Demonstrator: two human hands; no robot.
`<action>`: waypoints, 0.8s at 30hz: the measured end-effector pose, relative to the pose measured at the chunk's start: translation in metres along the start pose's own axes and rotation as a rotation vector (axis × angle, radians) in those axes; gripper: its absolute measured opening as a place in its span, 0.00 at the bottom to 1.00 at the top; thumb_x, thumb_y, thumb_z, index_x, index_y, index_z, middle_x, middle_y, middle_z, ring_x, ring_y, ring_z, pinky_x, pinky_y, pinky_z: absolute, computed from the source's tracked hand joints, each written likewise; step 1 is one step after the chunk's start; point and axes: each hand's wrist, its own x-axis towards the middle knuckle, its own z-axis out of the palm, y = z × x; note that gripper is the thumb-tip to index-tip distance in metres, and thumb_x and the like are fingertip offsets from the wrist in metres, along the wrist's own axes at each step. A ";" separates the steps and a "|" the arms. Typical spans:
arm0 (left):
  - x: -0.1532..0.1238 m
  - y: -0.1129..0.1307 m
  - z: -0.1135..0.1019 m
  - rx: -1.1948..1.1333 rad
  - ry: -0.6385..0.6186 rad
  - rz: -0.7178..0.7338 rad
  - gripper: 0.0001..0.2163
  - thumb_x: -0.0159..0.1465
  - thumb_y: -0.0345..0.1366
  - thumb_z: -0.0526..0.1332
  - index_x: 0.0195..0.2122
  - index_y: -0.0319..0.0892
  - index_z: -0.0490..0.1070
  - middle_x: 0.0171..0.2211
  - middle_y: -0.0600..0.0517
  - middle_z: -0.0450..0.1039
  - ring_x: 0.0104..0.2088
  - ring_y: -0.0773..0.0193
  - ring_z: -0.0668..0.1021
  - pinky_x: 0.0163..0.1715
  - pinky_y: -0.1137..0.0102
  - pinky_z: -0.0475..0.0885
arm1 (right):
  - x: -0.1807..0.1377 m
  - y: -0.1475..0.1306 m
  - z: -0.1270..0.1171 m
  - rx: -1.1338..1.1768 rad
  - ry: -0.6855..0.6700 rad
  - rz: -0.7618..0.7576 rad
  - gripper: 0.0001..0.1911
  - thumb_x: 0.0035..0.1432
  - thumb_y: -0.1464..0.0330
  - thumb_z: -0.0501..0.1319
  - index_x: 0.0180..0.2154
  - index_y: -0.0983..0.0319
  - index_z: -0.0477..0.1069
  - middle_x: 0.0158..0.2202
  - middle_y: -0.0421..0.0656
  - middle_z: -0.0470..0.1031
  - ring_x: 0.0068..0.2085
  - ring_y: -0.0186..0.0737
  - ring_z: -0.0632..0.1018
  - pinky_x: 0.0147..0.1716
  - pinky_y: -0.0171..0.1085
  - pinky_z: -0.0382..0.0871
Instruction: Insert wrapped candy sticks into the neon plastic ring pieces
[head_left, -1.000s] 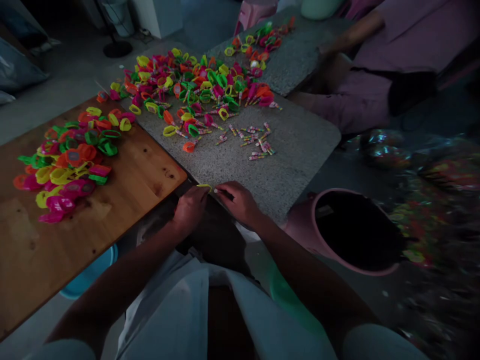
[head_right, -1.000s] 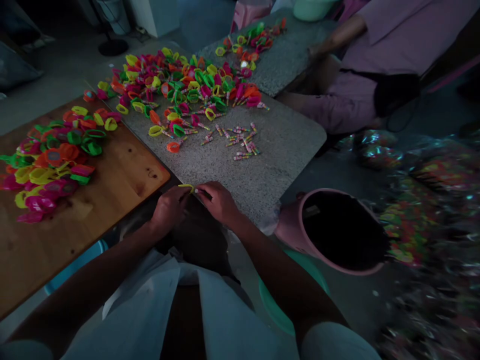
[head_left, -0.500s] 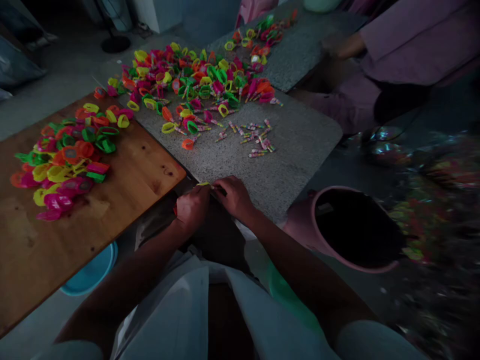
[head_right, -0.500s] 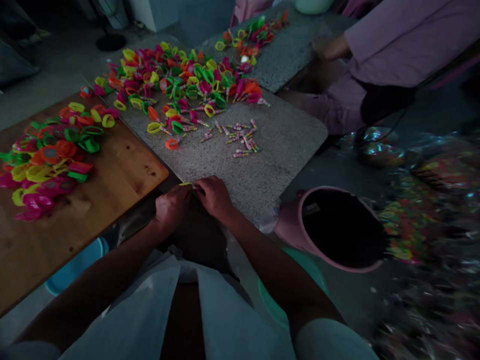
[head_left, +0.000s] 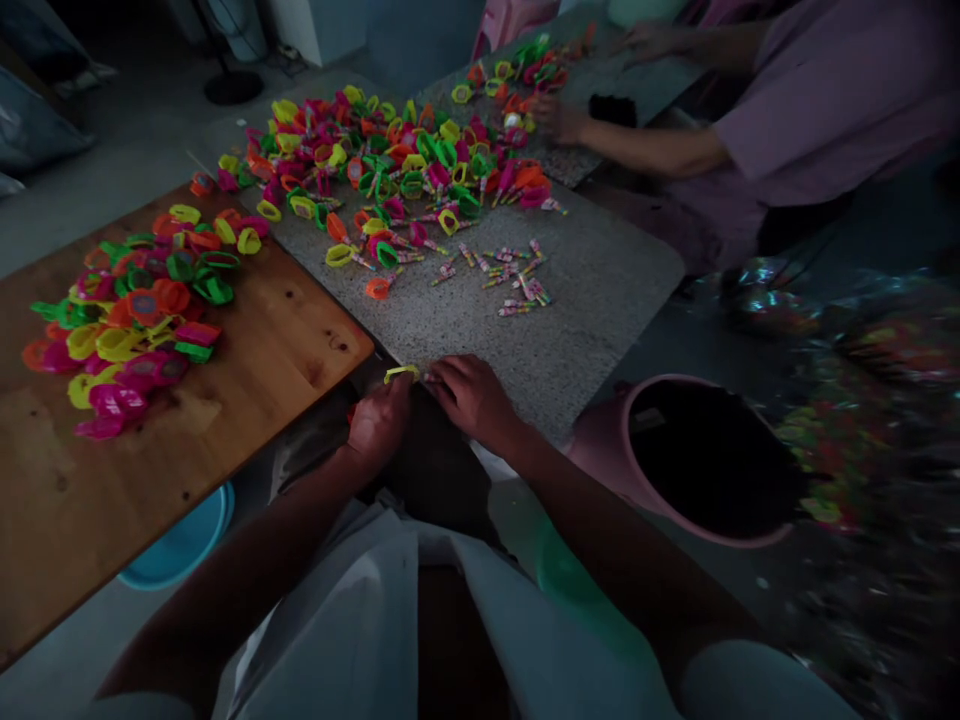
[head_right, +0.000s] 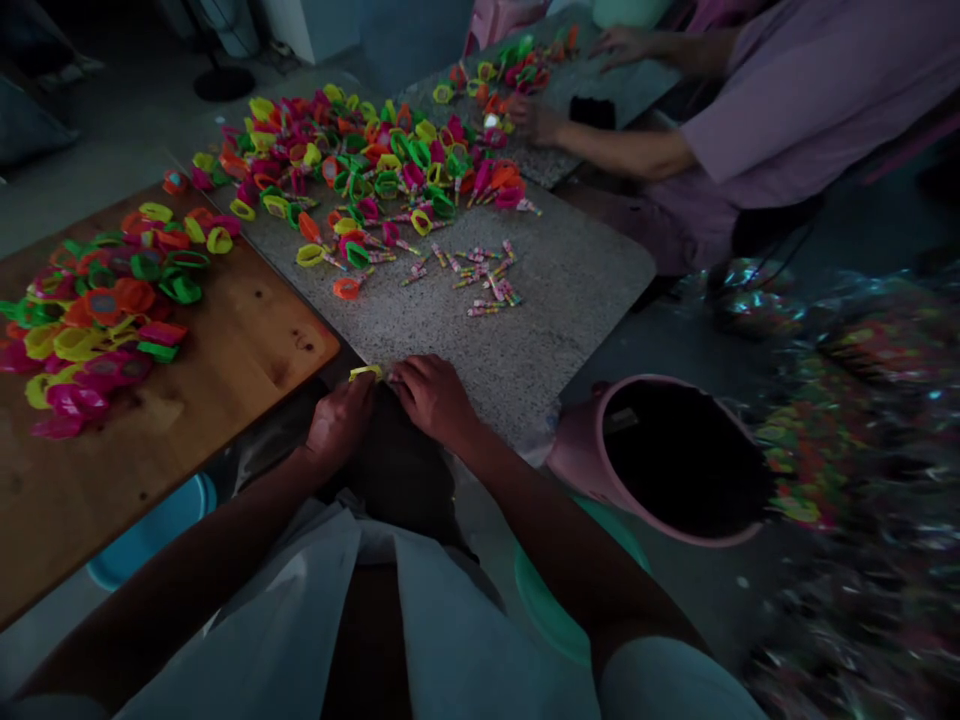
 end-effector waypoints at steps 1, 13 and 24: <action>-0.001 -0.003 0.000 0.019 0.023 -0.008 0.15 0.78 0.32 0.53 0.58 0.42 0.77 0.39 0.46 0.84 0.37 0.59 0.83 0.35 0.70 0.73 | 0.001 0.001 -0.001 -0.009 -0.006 -0.004 0.13 0.76 0.65 0.59 0.53 0.61 0.79 0.52 0.51 0.79 0.53 0.51 0.75 0.56 0.49 0.69; -0.001 -0.009 -0.009 0.083 0.129 -0.001 0.15 0.78 0.43 0.56 0.44 0.50 0.84 0.39 0.48 0.83 0.41 0.55 0.78 0.37 0.64 0.68 | 0.015 0.011 -0.013 -0.086 -0.126 -0.068 0.16 0.78 0.62 0.57 0.45 0.62 0.81 0.43 0.49 0.77 0.48 0.48 0.75 0.51 0.45 0.68; 0.008 0.019 -0.012 0.130 0.066 -0.079 0.14 0.79 0.37 0.54 0.39 0.46 0.78 0.40 0.47 0.79 0.41 0.57 0.78 0.31 0.65 0.63 | 0.027 0.021 -0.006 0.027 -0.138 -0.167 0.19 0.80 0.61 0.53 0.50 0.62 0.81 0.44 0.49 0.78 0.48 0.47 0.76 0.52 0.45 0.68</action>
